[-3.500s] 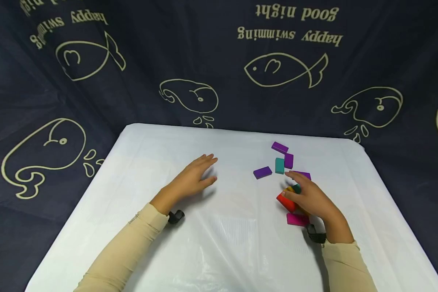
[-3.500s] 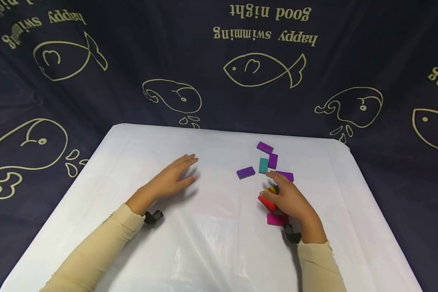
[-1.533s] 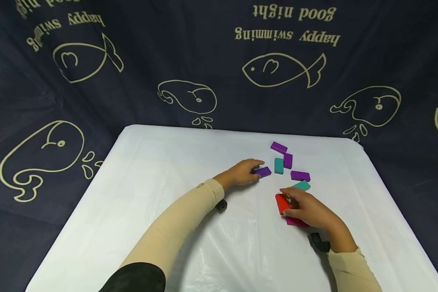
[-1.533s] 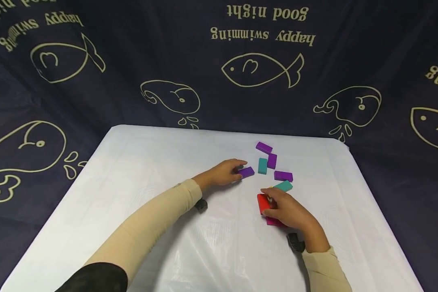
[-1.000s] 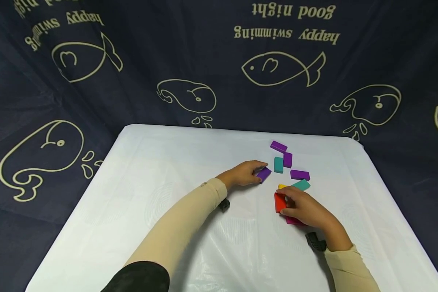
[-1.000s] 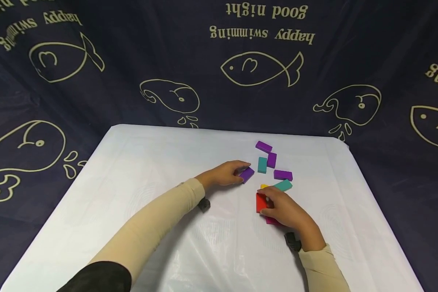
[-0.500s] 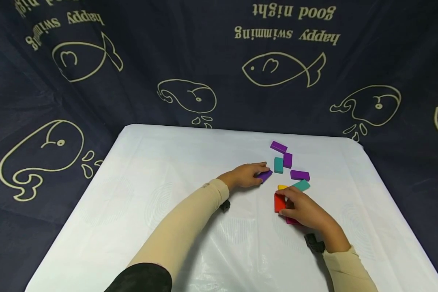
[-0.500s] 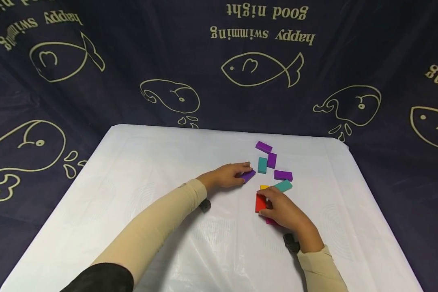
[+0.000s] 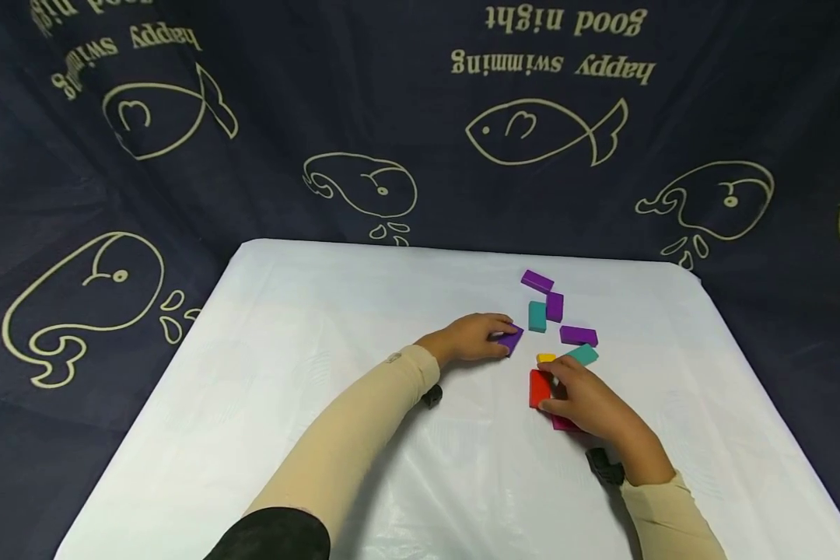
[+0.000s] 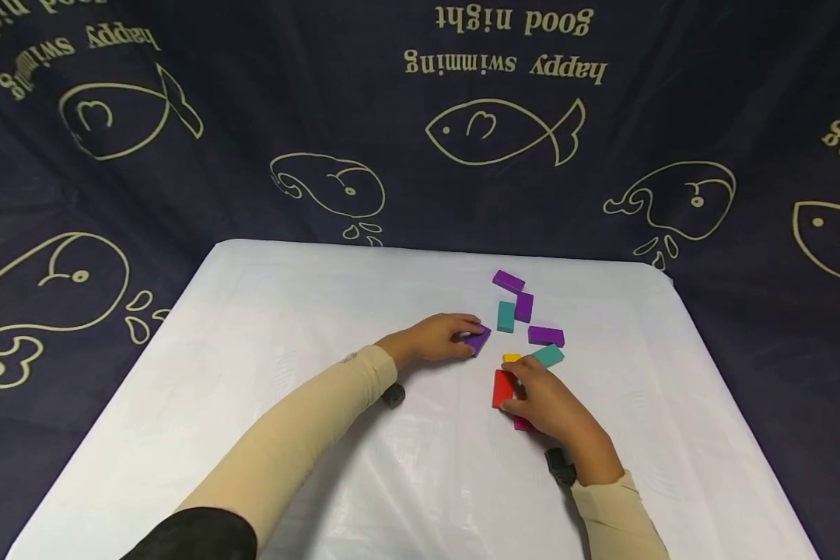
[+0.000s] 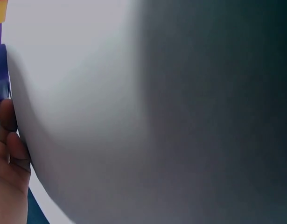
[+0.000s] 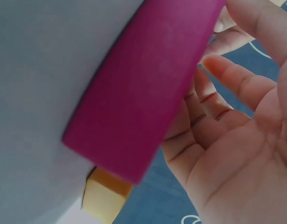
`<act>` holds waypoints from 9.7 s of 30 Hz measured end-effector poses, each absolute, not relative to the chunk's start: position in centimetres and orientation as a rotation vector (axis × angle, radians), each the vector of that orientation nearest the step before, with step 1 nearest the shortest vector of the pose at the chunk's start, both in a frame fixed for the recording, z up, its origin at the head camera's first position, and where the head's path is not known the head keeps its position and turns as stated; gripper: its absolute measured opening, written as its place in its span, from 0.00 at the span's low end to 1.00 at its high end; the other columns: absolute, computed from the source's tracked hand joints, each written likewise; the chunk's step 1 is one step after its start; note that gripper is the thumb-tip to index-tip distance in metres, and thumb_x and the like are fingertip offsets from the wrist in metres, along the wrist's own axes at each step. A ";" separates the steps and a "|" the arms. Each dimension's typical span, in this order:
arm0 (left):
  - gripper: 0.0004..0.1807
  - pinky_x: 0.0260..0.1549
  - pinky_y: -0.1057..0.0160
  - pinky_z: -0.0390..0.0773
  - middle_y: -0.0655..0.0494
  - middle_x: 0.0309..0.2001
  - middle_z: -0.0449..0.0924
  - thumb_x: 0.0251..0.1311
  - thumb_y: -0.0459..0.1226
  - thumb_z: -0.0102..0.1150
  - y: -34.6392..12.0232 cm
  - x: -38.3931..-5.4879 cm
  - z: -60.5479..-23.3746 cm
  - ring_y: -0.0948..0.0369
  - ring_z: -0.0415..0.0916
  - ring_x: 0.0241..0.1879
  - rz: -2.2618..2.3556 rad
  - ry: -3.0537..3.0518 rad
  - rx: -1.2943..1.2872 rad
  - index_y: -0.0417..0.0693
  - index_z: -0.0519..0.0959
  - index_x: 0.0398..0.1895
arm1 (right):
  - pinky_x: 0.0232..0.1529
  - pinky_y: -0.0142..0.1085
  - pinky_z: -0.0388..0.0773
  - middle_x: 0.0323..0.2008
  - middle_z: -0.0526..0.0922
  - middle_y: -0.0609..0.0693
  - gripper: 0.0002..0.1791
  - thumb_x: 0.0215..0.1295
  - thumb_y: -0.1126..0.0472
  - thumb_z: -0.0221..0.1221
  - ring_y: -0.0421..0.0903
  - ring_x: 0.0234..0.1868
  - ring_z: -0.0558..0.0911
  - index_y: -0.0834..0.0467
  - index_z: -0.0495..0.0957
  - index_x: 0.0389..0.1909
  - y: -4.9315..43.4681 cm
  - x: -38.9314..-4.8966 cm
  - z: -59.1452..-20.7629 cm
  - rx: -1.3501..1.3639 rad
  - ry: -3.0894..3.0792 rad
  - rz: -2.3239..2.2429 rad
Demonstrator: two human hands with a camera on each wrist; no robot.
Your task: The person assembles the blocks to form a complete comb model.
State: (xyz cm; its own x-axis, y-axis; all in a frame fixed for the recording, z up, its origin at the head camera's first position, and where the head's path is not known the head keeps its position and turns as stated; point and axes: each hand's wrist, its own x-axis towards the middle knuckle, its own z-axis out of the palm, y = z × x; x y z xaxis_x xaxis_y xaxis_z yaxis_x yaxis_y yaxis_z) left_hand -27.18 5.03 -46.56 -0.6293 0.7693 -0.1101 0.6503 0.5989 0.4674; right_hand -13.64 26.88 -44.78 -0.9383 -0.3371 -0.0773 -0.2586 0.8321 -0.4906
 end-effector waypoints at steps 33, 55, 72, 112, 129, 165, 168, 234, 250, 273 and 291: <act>0.29 0.59 0.72 0.69 0.58 0.64 0.74 0.57 0.43 0.71 3.8 -26.3 -47.3 0.64 0.73 0.57 0.863 2.491 1.040 0.53 0.78 0.64 | 0.48 0.51 0.79 0.47 0.75 0.55 0.32 0.55 0.57 0.72 0.50 0.43 0.75 0.68 0.75 0.58 26.3 -13.7 -45.0 -0.377 2.802 -0.726; 0.27 0.68 0.62 0.60 0.52 0.64 0.74 0.58 0.38 0.71 -3.5 -30.1 -44.7 0.56 0.66 0.67 1.033 2.611 0.983 0.44 0.78 0.62 | 0.42 0.45 0.79 0.43 0.74 0.52 0.31 0.56 0.58 0.71 0.49 0.42 0.74 0.67 0.75 0.58 26.4 -13.8 -44.7 -0.369 2.796 -0.725; 0.30 0.71 0.57 0.57 0.45 0.66 0.71 0.57 0.36 0.71 -9.4 -32.6 -45.2 0.49 0.63 0.69 1.074 2.703 0.770 0.38 0.76 0.63 | 0.44 0.45 0.79 0.43 0.74 0.52 0.31 0.56 0.58 0.71 0.48 0.42 0.74 0.67 0.75 0.59 26.4 -13.6 -44.8 -0.343 2.796 -0.741; 0.33 0.74 0.46 0.37 0.48 0.72 0.64 0.67 0.43 0.59 -9.8 -32.3 -47.5 0.52 0.55 0.74 0.961 2.726 0.643 0.45 0.65 0.73 | 0.43 0.44 0.78 0.43 0.74 0.50 0.32 0.56 0.58 0.72 0.47 0.41 0.74 0.67 0.75 0.60 26.7 -13.4 -45.3 -0.358 2.816 -0.765; 0.29 0.73 0.44 0.38 0.49 0.70 0.67 0.67 0.42 0.59 -9.7 -32.1 -47.5 0.51 0.58 0.72 0.973 2.752 0.651 0.45 0.69 0.70 | 0.49 0.49 0.80 0.44 0.73 0.51 0.35 0.54 0.58 0.72 0.48 0.42 0.74 0.65 0.74 0.62 26.5 -13.3 -45.0 -0.378 2.845 -0.691; 0.29 0.74 0.48 0.38 0.51 0.71 0.66 0.68 0.42 0.57 -9.9 -32.3 -47.9 0.53 0.58 0.73 0.970 2.746 0.635 0.47 0.68 0.72 | 0.47 0.42 0.79 0.50 0.77 0.50 0.32 0.54 0.57 0.72 0.46 0.43 0.75 0.60 0.76 0.60 21.9 -17.9 -43.2 -0.632 2.865 -0.875; 0.29 0.74 0.49 0.37 0.51 0.71 0.66 0.68 0.42 0.56 -10.0 -32.4 -48.0 0.53 0.58 0.73 0.972 2.746 0.634 0.47 0.68 0.72 | 0.45 0.41 0.79 0.49 0.77 0.50 0.32 0.53 0.58 0.72 0.47 0.42 0.75 0.60 0.76 0.60 21.1 -18.6 -43.2 -0.683 2.868 -0.896; 0.27 0.73 0.42 0.40 0.47 0.69 0.69 0.67 0.39 0.56 -10.2 -32.4 -48.4 0.52 0.62 0.71 1.038 2.756 0.719 0.42 0.71 0.68 | 0.50 0.39 0.75 0.51 0.76 0.55 0.32 0.55 0.62 0.72 0.48 0.44 0.75 0.63 0.75 0.61 9.1 -26.0 -46.4 -0.620 2.797 -0.978; 0.27 0.73 0.43 0.40 0.47 0.69 0.69 0.67 0.40 0.56 -10.2 -32.4 -48.1 0.52 0.62 0.71 1.020 2.753 0.712 0.43 0.71 0.69 | 0.50 0.41 0.74 0.45 0.77 0.53 0.32 0.56 0.59 0.71 0.49 0.43 0.74 0.60 0.75 0.63 9.1 -26.1 -46.7 -0.460 2.779 -1.049; 0.27 0.73 0.43 0.40 0.48 0.69 0.69 0.67 0.39 0.56 -10.1 -32.5 -48.3 0.52 0.61 0.71 1.005 2.762 0.706 0.43 0.71 0.69 | 0.51 0.43 0.73 0.46 0.78 0.53 0.27 0.58 0.60 0.70 0.49 0.43 0.74 0.60 0.77 0.59 8.9 -26.4 -47.3 -0.428 2.785 -1.115; 0.28 0.73 0.44 0.41 0.45 0.71 0.66 0.67 0.40 0.56 -10.7 -30.8 -48.1 0.48 0.55 0.74 1.042 2.716 0.738 0.42 0.70 0.69 | 0.46 0.42 0.73 0.43 0.77 0.52 0.27 0.59 0.58 0.69 0.48 0.41 0.74 0.58 0.77 0.59 8.8 -26.3 -47.5 -0.415 2.798 -1.113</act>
State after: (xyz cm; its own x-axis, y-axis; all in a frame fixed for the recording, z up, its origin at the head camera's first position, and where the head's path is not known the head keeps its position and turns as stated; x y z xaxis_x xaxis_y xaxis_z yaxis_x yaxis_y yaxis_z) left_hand -30.76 -10.73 -48.08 -0.8698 0.4915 0.0430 0.3942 0.6400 0.6596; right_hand -26.32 8.81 -47.53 -0.9578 -0.2874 0.0064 -0.2133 0.6954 -0.6863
